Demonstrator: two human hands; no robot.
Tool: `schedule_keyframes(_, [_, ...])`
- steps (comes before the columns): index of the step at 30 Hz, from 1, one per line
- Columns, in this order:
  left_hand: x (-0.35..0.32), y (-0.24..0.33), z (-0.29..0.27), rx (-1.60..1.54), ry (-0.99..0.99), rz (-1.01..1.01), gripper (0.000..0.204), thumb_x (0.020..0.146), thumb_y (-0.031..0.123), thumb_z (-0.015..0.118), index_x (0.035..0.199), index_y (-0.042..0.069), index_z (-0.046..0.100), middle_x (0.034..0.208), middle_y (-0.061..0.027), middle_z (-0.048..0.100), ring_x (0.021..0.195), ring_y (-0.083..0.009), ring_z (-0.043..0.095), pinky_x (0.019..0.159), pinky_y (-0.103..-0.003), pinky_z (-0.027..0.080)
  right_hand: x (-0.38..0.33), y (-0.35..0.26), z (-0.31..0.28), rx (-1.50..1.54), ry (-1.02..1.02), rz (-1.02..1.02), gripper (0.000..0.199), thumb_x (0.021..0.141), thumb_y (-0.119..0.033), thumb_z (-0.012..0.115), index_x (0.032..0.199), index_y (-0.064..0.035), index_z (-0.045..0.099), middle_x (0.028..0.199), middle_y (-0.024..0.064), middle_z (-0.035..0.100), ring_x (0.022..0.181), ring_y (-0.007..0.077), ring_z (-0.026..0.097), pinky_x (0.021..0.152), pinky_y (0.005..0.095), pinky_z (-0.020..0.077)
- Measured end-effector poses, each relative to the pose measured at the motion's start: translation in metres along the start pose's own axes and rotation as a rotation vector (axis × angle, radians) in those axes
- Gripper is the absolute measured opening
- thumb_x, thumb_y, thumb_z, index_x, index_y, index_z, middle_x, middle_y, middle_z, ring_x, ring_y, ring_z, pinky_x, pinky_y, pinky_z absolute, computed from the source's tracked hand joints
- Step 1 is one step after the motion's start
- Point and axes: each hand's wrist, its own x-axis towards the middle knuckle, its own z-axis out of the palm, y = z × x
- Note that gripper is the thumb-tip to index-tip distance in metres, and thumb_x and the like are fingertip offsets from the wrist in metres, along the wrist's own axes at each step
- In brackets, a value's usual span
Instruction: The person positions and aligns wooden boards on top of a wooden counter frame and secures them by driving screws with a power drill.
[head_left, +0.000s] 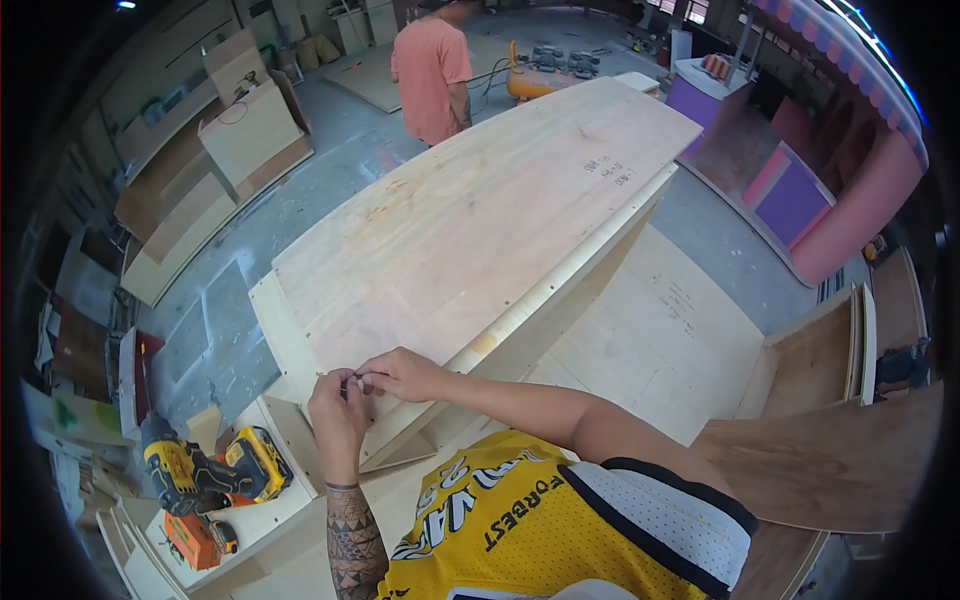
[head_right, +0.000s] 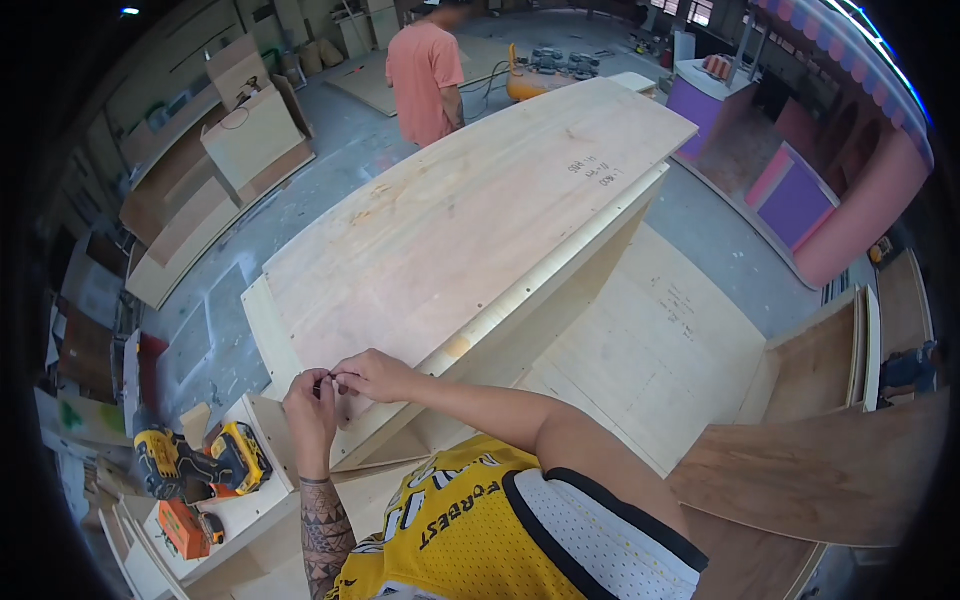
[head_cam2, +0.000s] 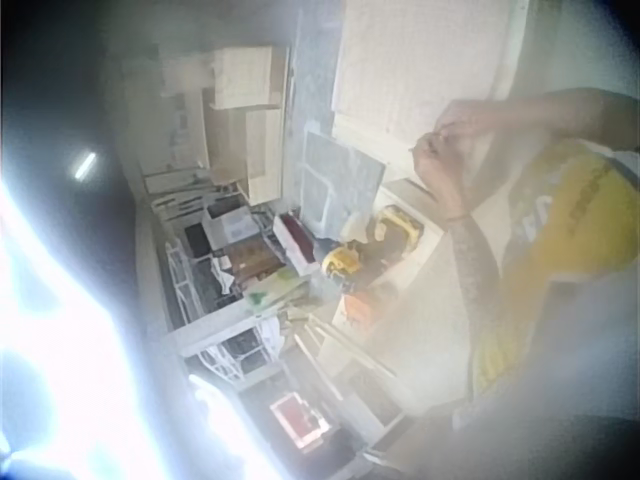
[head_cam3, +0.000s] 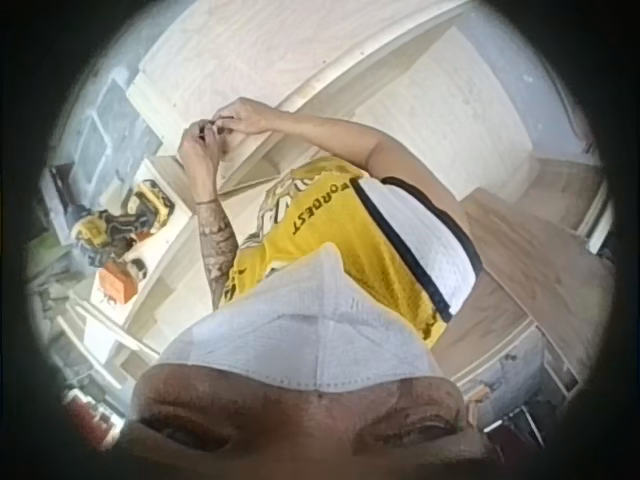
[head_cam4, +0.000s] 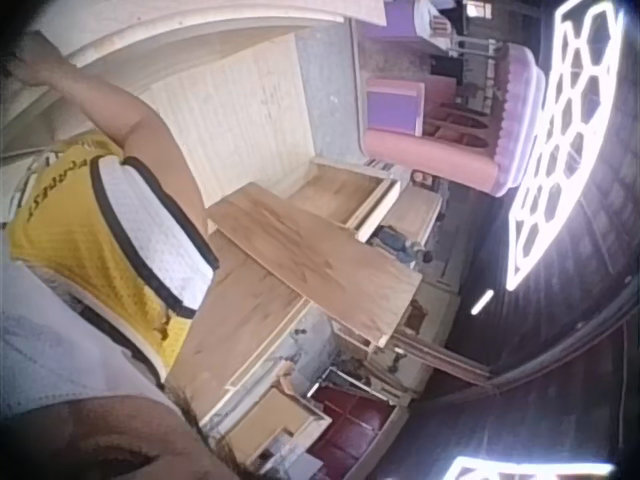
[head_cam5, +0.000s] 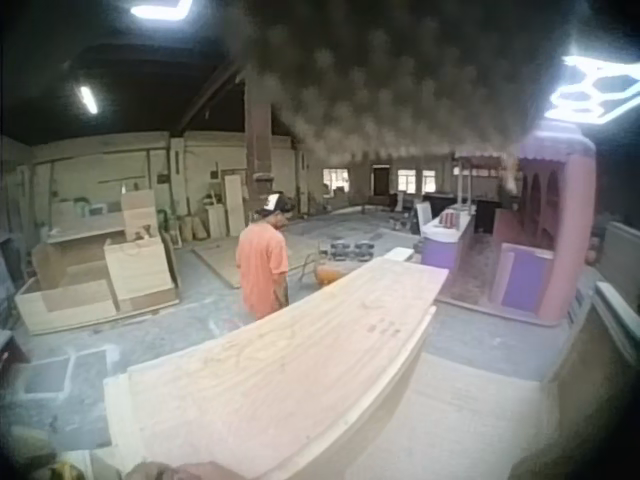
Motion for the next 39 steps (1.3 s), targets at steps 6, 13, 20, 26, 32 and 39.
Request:
schedule_keyframes(6, [-0.004,-0.02,0.006,-0.366,0.063,-0.359,0.029,0.106,0.018,0.067,0.127,0.0,0.076,0.093,-0.0069,0.074,0.075,-0.0101,0.065,0.066,-0.027,0.053,-0.001,0.0,0.008,0.088,0.288,-0.08,0.027,0.102,-0.011,0.061,0.123,0.0015,0.073,0.097,0.014,0.08,0.092,0.0204,0.078,0.082,0.034,0.0601])
schedule_keyframes(13, [-0.01,-0.027,0.03,-0.334,0.125,-0.189,0.03,0.102,0.011,0.071,0.13,0.002,0.073,0.098,-0.0091,0.068,0.082,-0.0147,0.067,0.069,-0.029,0.056,0.009,0.019,0.006,0.357,0.407,-0.083,0.012,0.1,-0.002,0.045,0.109,0.0001,0.053,0.099,0.0163,0.075,0.089,0.0198,0.072,0.084,0.0356,0.0589])
schedule_keyframes(20, [-0.002,-0.001,0.015,-0.433,0.108,-0.298,0.016,0.096,0.011,0.078,0.102,-0.002,0.069,0.082,-0.0064,0.072,0.074,-0.0117,0.067,0.067,-0.029,0.055,0.003,0.007,0.004,0.223,0.296,-0.045,0.021,0.089,0.003,0.046,0.102,-0.0001,0.062,0.08,0.0044,0.057,0.075,0.0127,0.056,0.073,0.0289,0.0511])
schedule_keyframes(26, [-0.013,-0.004,0.018,-0.533,0.122,-0.328,0.018,0.097,0.014,0.076,0.105,-0.001,0.072,0.087,-0.0139,0.077,0.075,-0.0241,0.075,0.07,-0.035,0.059,-0.002,-0.006,0.01,-0.109,0.203,0.025,0.015,0.087,0.001,0.068,0.102,-0.001,0.065,0.079,0.0031,0.052,0.069,0.0104,0.05,0.062,0.0288,0.0443])
schedule_keyframes(32, [-0.05,0.018,-0.015,-0.404,0.121,-0.015,0.025,0.094,0.009,0.079,0.117,0.001,0.073,0.109,-0.0146,0.073,0.085,-0.0199,0.073,0.075,-0.03,0.058,0.002,-0.009,0.009,-0.115,0.206,-0.161,0.007,0.092,-0.001,0.073,0.094,0.0004,0.067,0.084,0.0057,0.057,0.069,0.012,0.052,0.062,0.0283,0.0438])
schedule_keyframes(39, [-0.125,-0.008,-0.114,-0.329,1.076,0.025,0.056,0.099,-0.001,0.062,0.151,-0.001,0.04,0.126,-0.0108,0.056,0.109,-0.0231,0.061,0.1,-0.039,0.053,0.011,-0.007,0.004,-0.091,0.176,-0.02,0.01,0.096,-0.006,0.073,0.101,0.0018,0.07,0.091,0.0067,0.065,0.073,0.0127,0.055,0.066,0.0288,0.0459])
